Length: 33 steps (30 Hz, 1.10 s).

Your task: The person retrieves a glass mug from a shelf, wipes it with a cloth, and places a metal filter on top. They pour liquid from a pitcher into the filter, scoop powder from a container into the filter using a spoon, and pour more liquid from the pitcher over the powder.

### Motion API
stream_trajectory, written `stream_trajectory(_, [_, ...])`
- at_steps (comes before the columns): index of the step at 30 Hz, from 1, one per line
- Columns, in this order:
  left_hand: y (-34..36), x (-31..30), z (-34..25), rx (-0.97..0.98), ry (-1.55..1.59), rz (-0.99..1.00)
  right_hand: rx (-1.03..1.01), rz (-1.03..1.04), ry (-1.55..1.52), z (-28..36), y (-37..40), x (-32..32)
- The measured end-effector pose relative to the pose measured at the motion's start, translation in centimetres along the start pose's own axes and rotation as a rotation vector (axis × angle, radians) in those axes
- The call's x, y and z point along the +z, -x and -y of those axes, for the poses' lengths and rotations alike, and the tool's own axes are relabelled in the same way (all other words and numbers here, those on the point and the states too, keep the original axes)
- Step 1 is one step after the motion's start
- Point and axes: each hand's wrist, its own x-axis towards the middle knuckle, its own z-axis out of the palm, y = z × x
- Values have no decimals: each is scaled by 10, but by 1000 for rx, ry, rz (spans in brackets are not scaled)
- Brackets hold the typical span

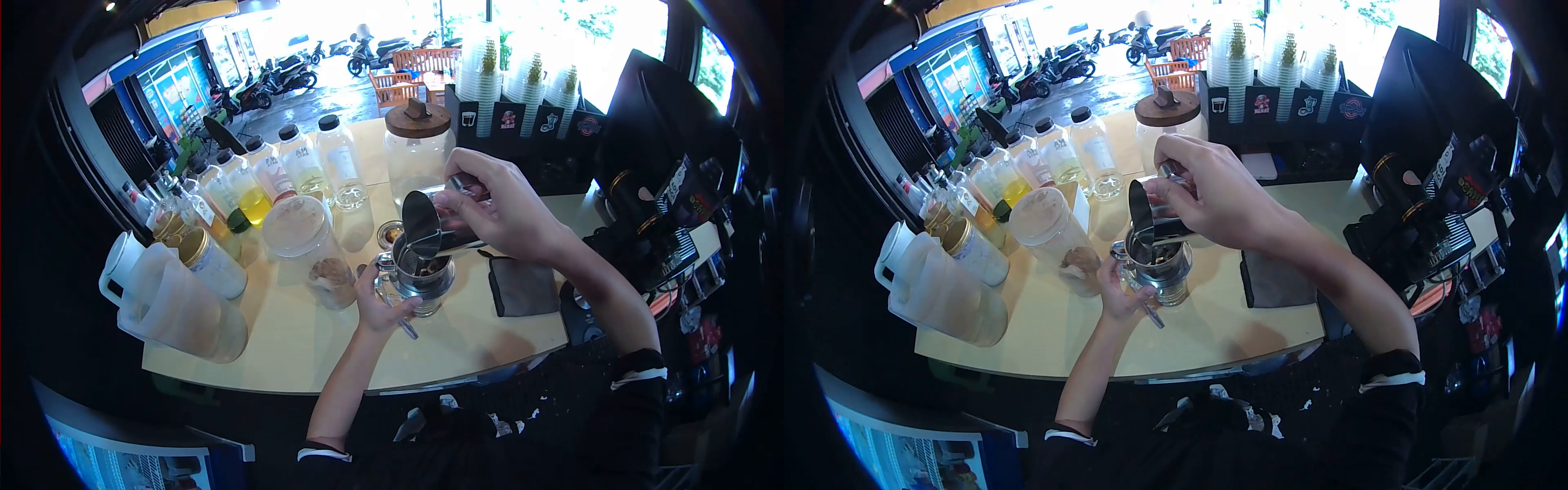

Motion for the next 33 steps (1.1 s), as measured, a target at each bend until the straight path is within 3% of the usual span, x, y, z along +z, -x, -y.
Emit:
stream_trajectory(4, [-1,2,-5,-31,26,-9,-22,-8,15,3,9,-5])
stream_trajectory(9, [0,0,-3,-6,-14,-12,-33,42,247,8,20,-19])
stream_trajectory(15, [-2,2,-6,-64,23,-15,113,1,43,5,25,-27])
stream_trajectory(21, [0,-2,4,-13,-64,17,109,-56,30,0,24,-29])
stream_trajectory(33, [2,-2,-1,-102,-5,63,105,-87,38,-14,19,-25])
